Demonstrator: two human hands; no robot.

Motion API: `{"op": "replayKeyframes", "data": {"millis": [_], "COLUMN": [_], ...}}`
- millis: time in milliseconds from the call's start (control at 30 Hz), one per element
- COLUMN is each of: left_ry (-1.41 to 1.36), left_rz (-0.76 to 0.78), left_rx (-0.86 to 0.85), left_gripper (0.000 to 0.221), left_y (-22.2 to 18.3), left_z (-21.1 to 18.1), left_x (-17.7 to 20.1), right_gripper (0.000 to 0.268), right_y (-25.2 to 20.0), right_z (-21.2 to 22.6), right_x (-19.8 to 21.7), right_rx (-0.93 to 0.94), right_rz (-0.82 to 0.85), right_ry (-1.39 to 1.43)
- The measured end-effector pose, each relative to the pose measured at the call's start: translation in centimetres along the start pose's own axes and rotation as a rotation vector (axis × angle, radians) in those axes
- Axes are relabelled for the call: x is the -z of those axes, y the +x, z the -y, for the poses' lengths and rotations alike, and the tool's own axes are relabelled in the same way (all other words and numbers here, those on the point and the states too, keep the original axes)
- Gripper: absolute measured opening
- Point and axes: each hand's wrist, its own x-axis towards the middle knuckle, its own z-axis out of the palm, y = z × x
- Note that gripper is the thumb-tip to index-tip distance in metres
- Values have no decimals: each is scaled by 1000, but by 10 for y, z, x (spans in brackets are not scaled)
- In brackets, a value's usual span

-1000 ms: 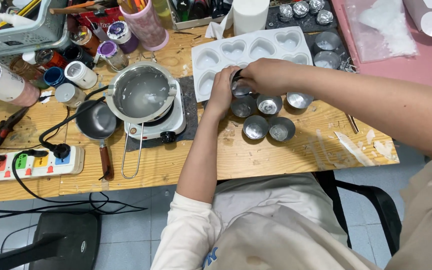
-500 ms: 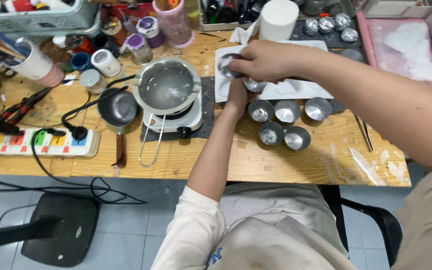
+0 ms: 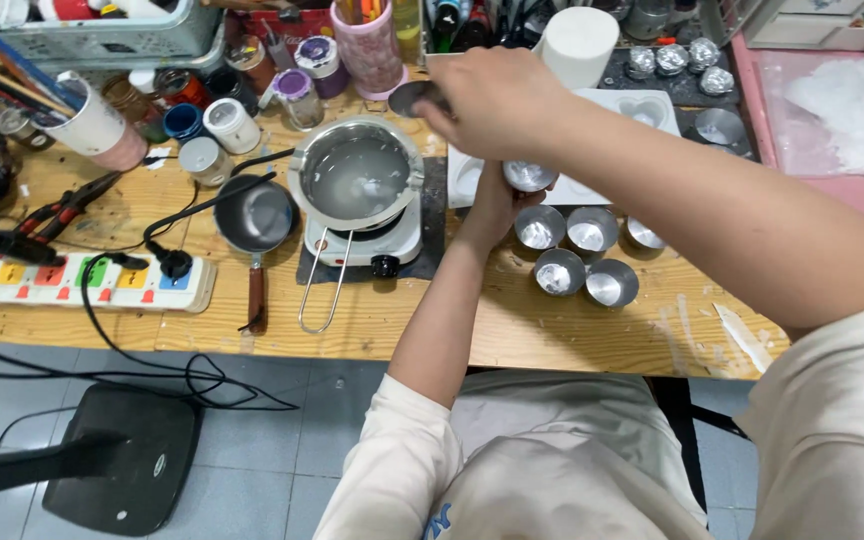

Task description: Cleaning and preparing small metal candle molds by scraping out wax residue with a spoon.

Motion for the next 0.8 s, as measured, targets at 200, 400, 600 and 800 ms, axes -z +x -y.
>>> {"op": "replayKeyframes", "data": {"millis": [200,400,600,800], "left_ry": [-70,-73,199,268], "left_rz": [299,259,214,234], "left_rx": [-202,-252,-453,-616], "left_gripper": [49,48,48,52], "left_y": [-5,-12,-19,-17], "left_z": [-6,-9,-9,-5], "left_x": [-3,-10,-18,-19], "right_gripper": [21,15,17,17], "right_y": [-65,-127,-151,-157], "right_z": [-36,-24,-13,-11], "right_x": [54,87,55,13], "right_rx": [-59,-258,-302,-277], "right_rz": [-49,-15,50,-107], "right_ry": [246,132,-147,-361]}}
